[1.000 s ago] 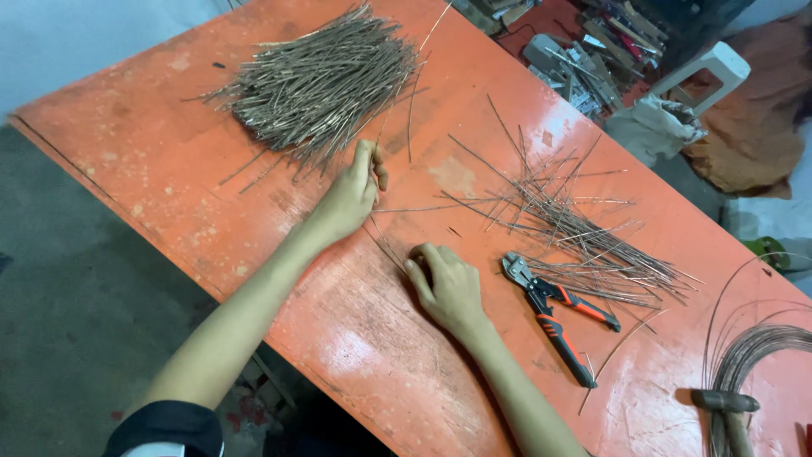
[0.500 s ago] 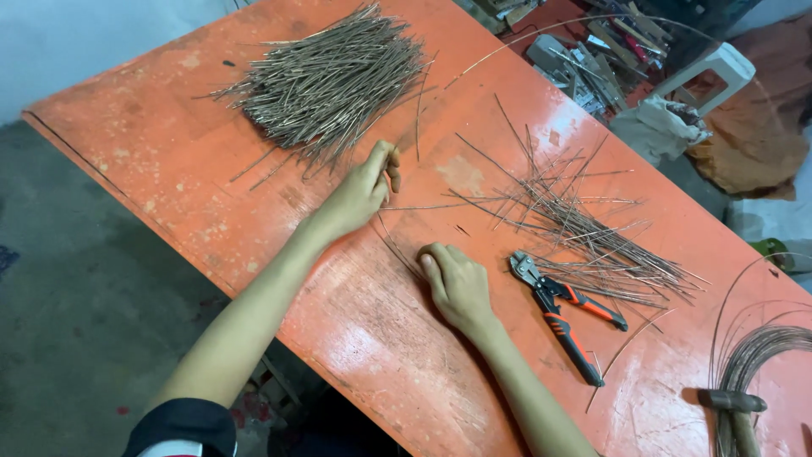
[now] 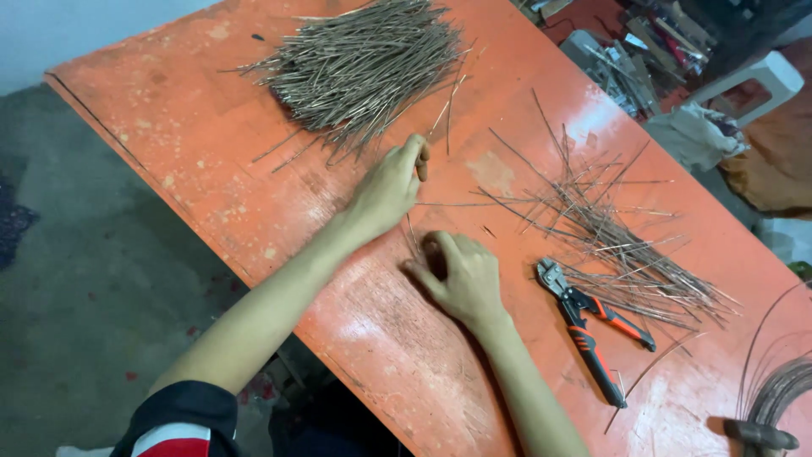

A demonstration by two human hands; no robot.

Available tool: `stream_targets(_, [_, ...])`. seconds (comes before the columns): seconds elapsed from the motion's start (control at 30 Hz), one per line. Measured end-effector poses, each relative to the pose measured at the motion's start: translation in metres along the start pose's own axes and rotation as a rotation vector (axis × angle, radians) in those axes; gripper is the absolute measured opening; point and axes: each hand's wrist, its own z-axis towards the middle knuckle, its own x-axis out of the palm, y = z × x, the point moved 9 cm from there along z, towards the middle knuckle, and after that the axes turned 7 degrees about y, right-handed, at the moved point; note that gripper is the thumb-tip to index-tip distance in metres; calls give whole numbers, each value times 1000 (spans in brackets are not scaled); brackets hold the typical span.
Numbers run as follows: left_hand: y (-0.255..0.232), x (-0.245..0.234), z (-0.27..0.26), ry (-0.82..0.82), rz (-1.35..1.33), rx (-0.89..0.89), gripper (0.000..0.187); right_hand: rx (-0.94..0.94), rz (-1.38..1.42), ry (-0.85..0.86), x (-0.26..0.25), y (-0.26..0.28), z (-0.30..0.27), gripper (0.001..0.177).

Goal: Cutting long metal wires into shorter pieces and sorting them into piles using wire cutters

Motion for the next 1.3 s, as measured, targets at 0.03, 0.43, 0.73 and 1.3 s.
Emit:
stream_targets(0.03, [2,-1,-2,9,0,-10,34,7,10,6,4,0,3,40])
stream_targets(0.43, [46,19,33,-92,-12,-18,51,-333,76,-93,3,21,4,29])
stream_targets(0.73, [15,-39,-43,-134,120,38,32,-68,129,-146,0,-14,11,30])
stream_targets(1.3, [-28,-50,-66,2,37,183,24,15,457,-137,3,-31,8,50])
